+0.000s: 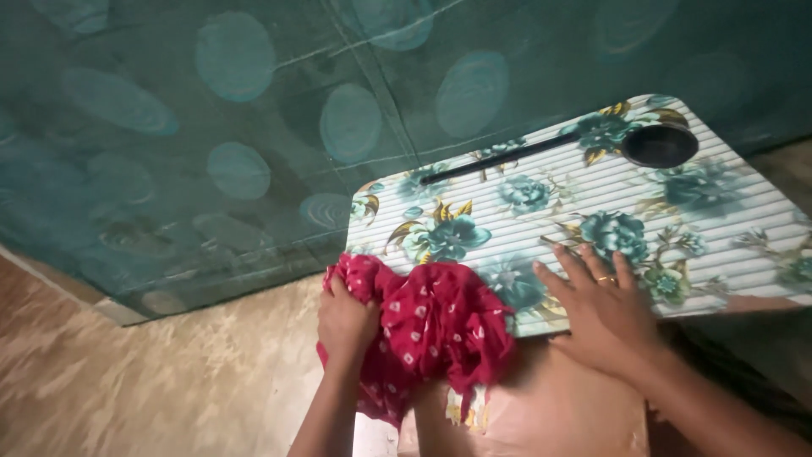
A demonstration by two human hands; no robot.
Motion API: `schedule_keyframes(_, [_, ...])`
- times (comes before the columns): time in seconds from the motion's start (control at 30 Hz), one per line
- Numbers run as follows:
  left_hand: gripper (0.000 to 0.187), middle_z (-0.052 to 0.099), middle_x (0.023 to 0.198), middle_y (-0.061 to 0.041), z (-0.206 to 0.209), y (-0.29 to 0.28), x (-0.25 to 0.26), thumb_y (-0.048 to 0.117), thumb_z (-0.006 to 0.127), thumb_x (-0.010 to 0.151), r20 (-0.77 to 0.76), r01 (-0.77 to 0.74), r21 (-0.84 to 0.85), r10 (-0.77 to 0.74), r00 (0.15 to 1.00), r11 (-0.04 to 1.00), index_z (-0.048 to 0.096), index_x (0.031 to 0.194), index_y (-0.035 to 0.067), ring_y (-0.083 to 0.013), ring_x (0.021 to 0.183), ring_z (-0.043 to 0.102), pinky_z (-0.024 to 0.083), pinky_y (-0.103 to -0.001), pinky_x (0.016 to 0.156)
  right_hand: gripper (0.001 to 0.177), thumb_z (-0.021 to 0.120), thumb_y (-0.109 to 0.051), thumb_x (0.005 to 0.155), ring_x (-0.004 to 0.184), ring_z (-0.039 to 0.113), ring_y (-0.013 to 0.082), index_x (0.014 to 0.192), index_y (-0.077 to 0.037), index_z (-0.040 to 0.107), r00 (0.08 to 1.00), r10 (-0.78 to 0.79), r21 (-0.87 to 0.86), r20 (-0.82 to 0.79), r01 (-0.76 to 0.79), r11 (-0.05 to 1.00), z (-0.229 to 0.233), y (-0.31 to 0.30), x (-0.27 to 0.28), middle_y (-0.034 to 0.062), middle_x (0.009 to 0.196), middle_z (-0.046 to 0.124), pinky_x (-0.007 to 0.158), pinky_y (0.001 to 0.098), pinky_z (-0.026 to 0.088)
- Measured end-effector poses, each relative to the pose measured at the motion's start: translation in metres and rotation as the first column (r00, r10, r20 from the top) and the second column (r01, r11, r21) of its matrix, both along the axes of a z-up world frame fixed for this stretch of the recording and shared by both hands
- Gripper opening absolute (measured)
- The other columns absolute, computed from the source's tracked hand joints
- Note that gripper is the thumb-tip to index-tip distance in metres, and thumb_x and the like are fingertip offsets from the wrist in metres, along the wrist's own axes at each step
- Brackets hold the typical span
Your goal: The person wipes a small floral-patterned table with a red cloth. They repeatedly rub the surface, including the edges and a circular cutout, using both hands to move the cloth across the tabletop.
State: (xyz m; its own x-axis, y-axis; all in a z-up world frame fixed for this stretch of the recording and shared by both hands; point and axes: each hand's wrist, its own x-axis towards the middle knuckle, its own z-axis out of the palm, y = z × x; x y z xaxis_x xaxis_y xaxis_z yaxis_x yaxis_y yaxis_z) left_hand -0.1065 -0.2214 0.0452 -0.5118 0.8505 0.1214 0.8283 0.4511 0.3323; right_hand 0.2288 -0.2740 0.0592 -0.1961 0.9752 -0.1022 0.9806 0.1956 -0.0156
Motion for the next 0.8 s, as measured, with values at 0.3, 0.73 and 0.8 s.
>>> schedule_keyframes(0.3, [0.067, 0.055, 0.137, -0.025, -0.007, 0.117, 0.0, 0.043, 0.072, 0.085, -0.01, 0.024, 0.099, -0.023, 1.0, 0.995, 0.048, 0.139, 0.012, -0.0457, 0.119, 0.06, 0.05, -0.055, 0.098, 0.123, 0.088, -0.059, 0.05, 0.151, 0.024, 0.0367, 0.156, -0.03, 0.034, 0.995, 0.087, 0.257, -0.044, -0.073, 0.964, -0.052, 0.023, 0.012, 0.0091, 0.167, 0.024, 0.114, 0.061, 0.019])
schedule_keyframes(0.73, [0.075, 0.053, 0.137, -0.026, -0.013, 0.223, -0.01, 0.036, 0.078, 0.076, 0.009, 0.06, 0.155, -0.062, 0.998, 0.986, 0.046, 0.139, 0.009, -0.0454, 0.117, 0.061, 0.052, -0.053, 0.095, 0.126, 0.083, -0.065, 0.044, 0.148, 0.025, 0.0337, 0.155, -0.031, 0.034, 0.995, 0.076, 0.348, 0.068, -0.095, 0.933, -0.091, 0.048, 0.023, 0.0079, 0.165, 0.027, 0.117, 0.06, 0.019])
schedule_keyframes(0.8, [0.071, 0.055, 0.136, -0.027, -0.013, 0.22, -0.008, 0.04, 0.076, 0.08, -0.007, 0.045, 0.147, -0.045, 0.999, 0.988, 0.049, 0.138, 0.008, -0.0447, 0.119, 0.061, 0.052, -0.052, 0.098, 0.127, 0.082, -0.066, 0.042, 0.148, 0.025, 0.0335, 0.155, -0.031, 0.034, 0.994, 0.081, 0.375, 0.067, -0.1, 0.921, -0.091, 0.041, 0.023, 0.008, 0.164, 0.027, 0.117, 0.0597, 0.019])
